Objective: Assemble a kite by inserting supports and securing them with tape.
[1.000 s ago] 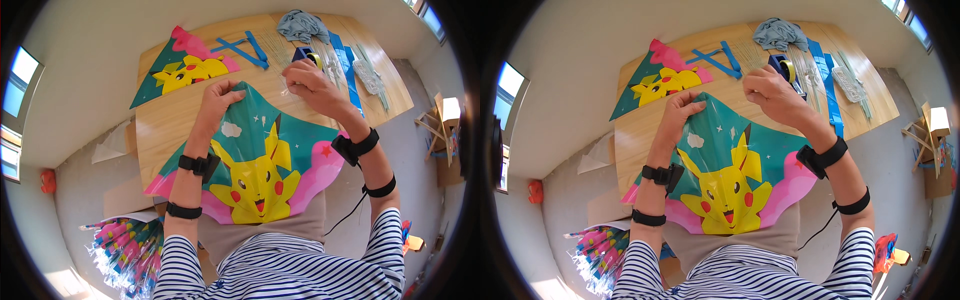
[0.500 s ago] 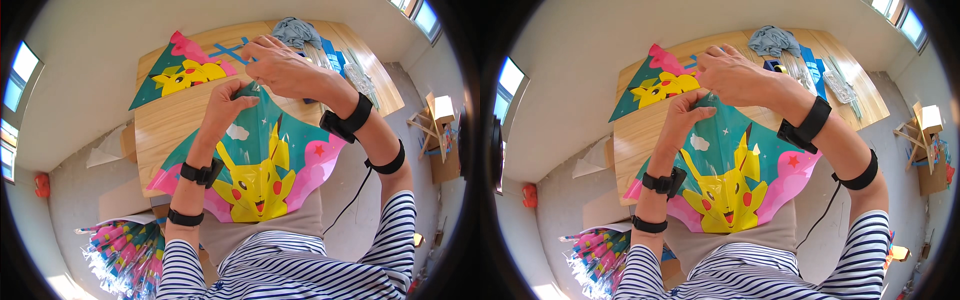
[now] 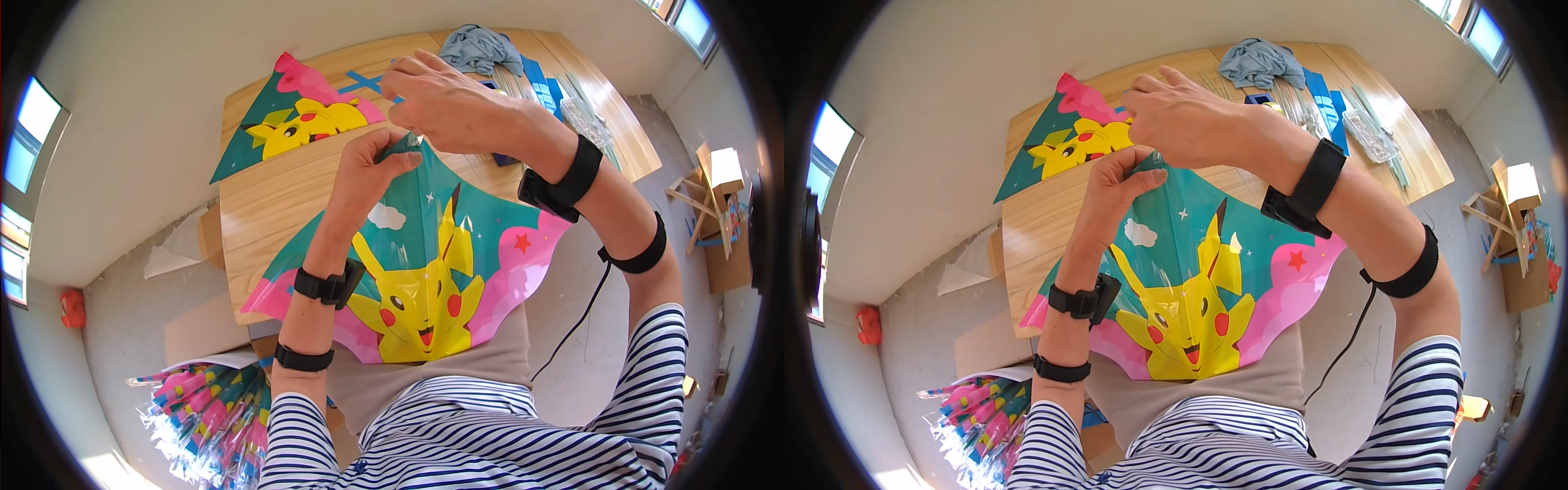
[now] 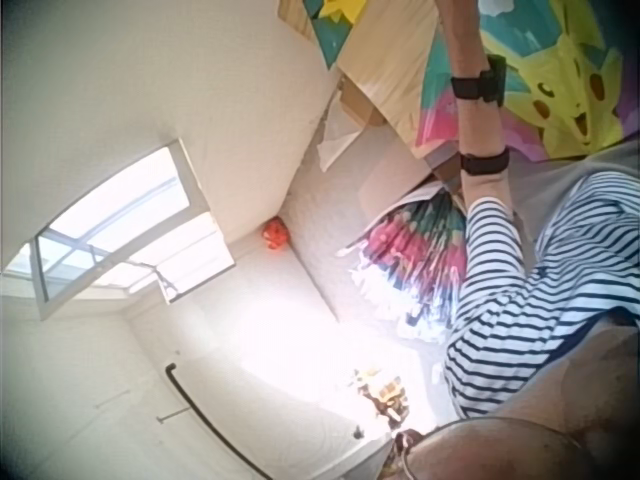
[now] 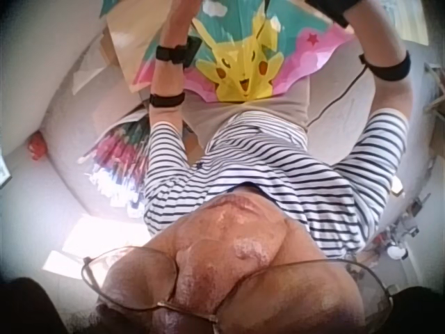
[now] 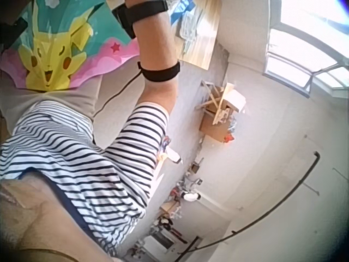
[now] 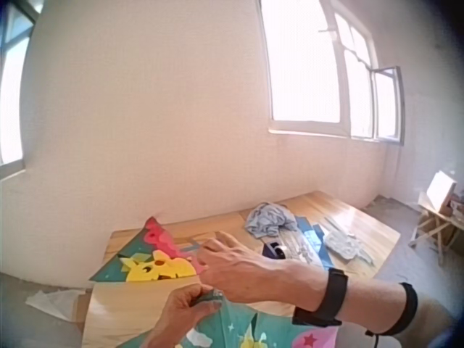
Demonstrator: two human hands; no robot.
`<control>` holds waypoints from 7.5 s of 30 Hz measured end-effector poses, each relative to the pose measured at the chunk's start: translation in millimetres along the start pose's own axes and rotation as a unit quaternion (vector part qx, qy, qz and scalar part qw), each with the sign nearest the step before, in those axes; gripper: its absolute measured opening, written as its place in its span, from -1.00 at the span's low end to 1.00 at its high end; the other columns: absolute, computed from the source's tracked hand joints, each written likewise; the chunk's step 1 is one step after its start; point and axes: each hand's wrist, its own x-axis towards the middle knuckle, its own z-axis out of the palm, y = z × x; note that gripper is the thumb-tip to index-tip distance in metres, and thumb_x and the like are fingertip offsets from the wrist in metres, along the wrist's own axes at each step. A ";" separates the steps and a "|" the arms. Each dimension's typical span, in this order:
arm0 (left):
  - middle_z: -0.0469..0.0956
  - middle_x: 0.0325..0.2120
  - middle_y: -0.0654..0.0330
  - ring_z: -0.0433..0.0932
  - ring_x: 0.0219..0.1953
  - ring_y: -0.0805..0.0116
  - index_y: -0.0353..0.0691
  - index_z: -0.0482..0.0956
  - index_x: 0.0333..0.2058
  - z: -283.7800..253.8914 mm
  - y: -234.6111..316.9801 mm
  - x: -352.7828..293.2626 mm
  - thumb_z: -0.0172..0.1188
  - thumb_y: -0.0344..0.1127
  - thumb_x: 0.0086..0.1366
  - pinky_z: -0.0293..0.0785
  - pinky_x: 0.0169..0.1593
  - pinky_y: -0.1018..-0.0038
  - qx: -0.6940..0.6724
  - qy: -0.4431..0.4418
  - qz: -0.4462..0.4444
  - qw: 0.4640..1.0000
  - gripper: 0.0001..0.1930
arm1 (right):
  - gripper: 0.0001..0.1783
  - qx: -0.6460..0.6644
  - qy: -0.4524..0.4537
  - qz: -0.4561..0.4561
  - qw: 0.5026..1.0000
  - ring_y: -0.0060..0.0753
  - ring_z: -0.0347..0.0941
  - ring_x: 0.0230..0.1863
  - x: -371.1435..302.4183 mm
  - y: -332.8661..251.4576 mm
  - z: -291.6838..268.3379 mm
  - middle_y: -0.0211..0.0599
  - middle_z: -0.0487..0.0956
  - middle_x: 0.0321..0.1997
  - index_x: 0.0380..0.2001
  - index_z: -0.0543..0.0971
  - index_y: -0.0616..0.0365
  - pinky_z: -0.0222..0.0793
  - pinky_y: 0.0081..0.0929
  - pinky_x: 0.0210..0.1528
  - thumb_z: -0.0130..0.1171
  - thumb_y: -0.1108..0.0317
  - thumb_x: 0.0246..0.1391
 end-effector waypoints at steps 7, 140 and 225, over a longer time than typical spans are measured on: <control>0.55 -0.44 0.41 0.47 -0.39 0.67 -0.27 0.62 -0.26 4.3 0.8 0.9 0.31 -0.45 0.23 0.42 -0.27 0.68 -0.014 0.000 0.006 1.000 -0.89 | -0.82 0.011 0.012 0.001 1.000 -0.22 0.34 0.09 0.7 1.6 1.5 -0.27 0.52 -0.15 -0.43 0.70 0.17 0.21 -0.15 0.21 0.23 0.53 -0.20; 0.53 -0.48 0.36 0.42 -0.41 0.66 -0.36 0.59 -0.35 7.0 15.3 -31.2 0.23 -0.47 0.27 0.35 -0.31 0.66 0.086 0.093 0.086 0.988 -0.93 | -0.88 0.471 0.181 0.280 0.817 -0.21 0.44 -0.42 -43.1 -59.6 29.6 -0.08 0.49 -0.50 -0.42 0.51 0.33 0.34 -0.31 -0.35 0.19 0.47 0.04; 0.48 -0.45 0.25 0.42 -0.40 0.42 -0.36 0.52 -0.34 -347.2 210.2 -206.5 0.13 -0.30 0.27 0.37 -0.27 0.47 0.447 0.485 -0.021 0.752 -0.81 | -0.72 0.448 0.104 0.418 0.784 -0.07 0.52 -0.39 -164.0 -162.4 133.2 -0.09 0.56 -0.46 -0.23 0.57 0.31 0.41 -0.25 -0.31 0.31 0.39 -0.01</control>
